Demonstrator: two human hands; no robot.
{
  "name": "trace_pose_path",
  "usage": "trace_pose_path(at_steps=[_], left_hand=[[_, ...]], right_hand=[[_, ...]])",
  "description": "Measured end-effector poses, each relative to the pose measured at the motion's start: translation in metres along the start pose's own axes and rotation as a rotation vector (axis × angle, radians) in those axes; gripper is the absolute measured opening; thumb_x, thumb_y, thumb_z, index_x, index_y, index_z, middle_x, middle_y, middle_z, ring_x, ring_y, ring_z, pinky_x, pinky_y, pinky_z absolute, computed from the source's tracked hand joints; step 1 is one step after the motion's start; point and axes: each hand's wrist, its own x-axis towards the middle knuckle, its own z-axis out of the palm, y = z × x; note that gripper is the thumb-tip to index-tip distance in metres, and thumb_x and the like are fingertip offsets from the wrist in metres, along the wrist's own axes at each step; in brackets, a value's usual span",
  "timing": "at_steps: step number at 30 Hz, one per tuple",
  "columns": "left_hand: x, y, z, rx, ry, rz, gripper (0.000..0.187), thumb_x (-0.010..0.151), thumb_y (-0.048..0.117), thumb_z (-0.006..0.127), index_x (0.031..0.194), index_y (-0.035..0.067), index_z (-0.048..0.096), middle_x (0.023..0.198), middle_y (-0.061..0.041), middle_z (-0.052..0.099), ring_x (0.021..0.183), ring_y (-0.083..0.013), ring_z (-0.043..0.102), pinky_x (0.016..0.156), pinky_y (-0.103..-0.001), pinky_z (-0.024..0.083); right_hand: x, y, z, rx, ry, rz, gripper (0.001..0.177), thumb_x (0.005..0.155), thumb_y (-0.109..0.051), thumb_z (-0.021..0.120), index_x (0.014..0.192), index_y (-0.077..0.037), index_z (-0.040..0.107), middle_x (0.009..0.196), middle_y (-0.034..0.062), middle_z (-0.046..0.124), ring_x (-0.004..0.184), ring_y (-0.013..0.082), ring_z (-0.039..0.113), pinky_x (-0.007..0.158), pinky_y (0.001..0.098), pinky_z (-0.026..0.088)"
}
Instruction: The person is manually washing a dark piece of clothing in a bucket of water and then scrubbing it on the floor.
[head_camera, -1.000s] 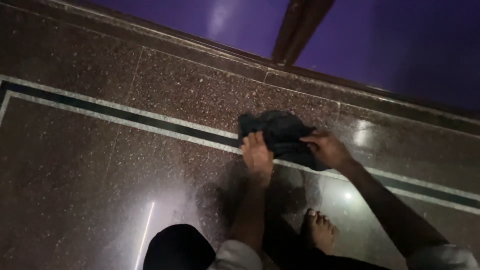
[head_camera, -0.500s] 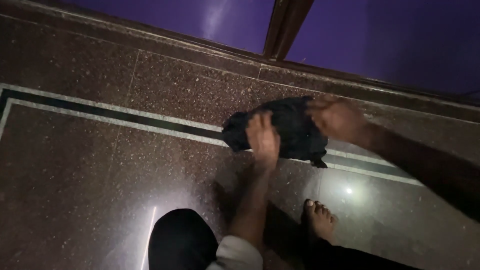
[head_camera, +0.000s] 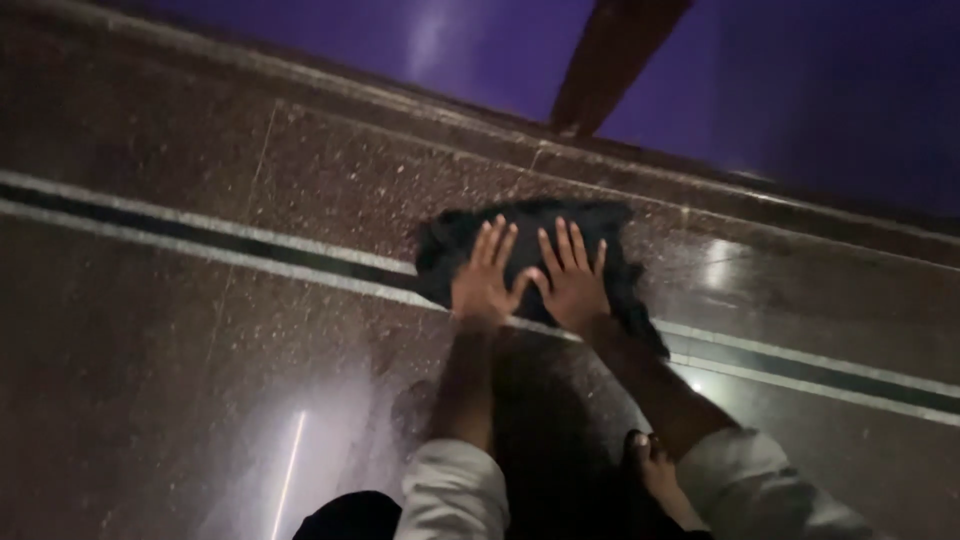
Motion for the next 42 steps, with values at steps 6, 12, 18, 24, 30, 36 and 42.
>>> trace_pose_path(at_steps=[6, 12, 18, 24, 30, 36, 42], left_hand=[[0.03, -0.118, -0.033, 0.195, 0.077, -0.018, 0.078, 0.097, 0.06, 0.053, 0.163, 0.021, 0.038, 0.17, -0.004, 0.032, 0.155, -0.0287, 0.035, 0.119, -0.044, 0.038], [0.045, -0.172, -0.069, 0.291, -0.055, -0.2, 0.09, 0.095, 0.073, 0.049, 0.164, 0.018, 0.03, 0.17, -0.004, 0.025, 0.155, -0.0276, 0.025, 0.122, -0.054, 0.027], [0.057, -0.146, -0.044, 0.304, 0.046, -0.245, 0.088, 0.106, 0.071, 0.041, 0.168, 0.011, 0.024, 0.175, -0.011, 0.02, 0.161, -0.0339, 0.018, 0.127, -0.058, 0.022], [0.063, -0.037, 0.01, 0.325, 0.046, -0.307, 0.084, 0.107, 0.059, 0.039, 0.166, 0.001, 0.024, 0.174, -0.018, 0.015, 0.161, -0.0351, 0.013, 0.128, -0.057, 0.016], [0.067, 0.091, 0.103, 0.058, -0.016, -0.177, 0.083, 0.103, 0.056, 0.04, 0.161, -0.002, 0.026, 0.172, -0.02, 0.016, 0.16, -0.0375, 0.013, 0.126, -0.057, 0.013], [0.061, 0.184, 0.18, -0.121, -0.069, 0.159, 0.076, 0.109, 0.054, 0.039, 0.167, 0.007, 0.026, 0.175, -0.014, 0.014, 0.163, -0.032, 0.013, 0.132, -0.055, 0.014], [0.05, 0.203, 0.152, -0.025, -0.305, 0.353, 0.072, 0.102, 0.052, 0.05, 0.164, 0.021, 0.029, 0.174, -0.009, 0.009, 0.16, -0.0282, 0.008, 0.127, -0.053, 0.014]], right_hand=[[0.119, -0.064, -0.013, 0.136, -0.226, -0.184, 0.081, 0.101, -0.068, 0.034, 0.165, -0.021, 0.02, 0.172, 0.01, 0.006, 0.157, 0.0327, 0.006, 0.12, 0.0663, 0.007], [0.179, -0.108, 0.004, 0.208, -0.155, -0.386, 0.074, 0.104, -0.065, 0.034, 0.166, -0.026, 0.021, 0.173, 0.006, 0.006, 0.159, 0.0297, 0.007, 0.123, 0.0642, 0.005], [0.168, -0.093, 0.016, 0.328, -0.029, -0.425, 0.059, 0.113, -0.049, 0.035, 0.165, -0.022, 0.031, 0.173, 0.0064, 0.017, 0.16, 0.0283, 0.014, 0.127, 0.0598, 0.008], [0.123, -0.002, -0.007, 0.38, 0.027, -0.445, 0.052, 0.115, -0.034, 0.04, 0.164, -0.018, 0.036, 0.172, 0.0079, 0.028, 0.159, 0.0277, 0.024, 0.129, 0.0526, 0.017], [0.027, 0.14, -0.02, 0.267, -0.031, -0.238, 0.053, 0.111, -0.035, 0.044, 0.161, -0.019, 0.04, 0.17, 0.0089, 0.031, 0.157, 0.0295, 0.027, 0.126, 0.0526, 0.018], [-0.072, 0.227, -0.029, 0.186, 0.097, 0.137, 0.059, 0.107, -0.045, 0.048, 0.161, -0.022, 0.04, 0.17, 0.0099, 0.031, 0.157, 0.0324, 0.026, 0.125, 0.0576, 0.017], [-0.128, 0.204, -0.008, 0.121, 0.177, 0.41, 0.06, 0.108, -0.041, 0.046, 0.163, -0.019, 0.037, 0.171, 0.0132, 0.026, 0.158, 0.0359, 0.022, 0.125, 0.0604, 0.015]])
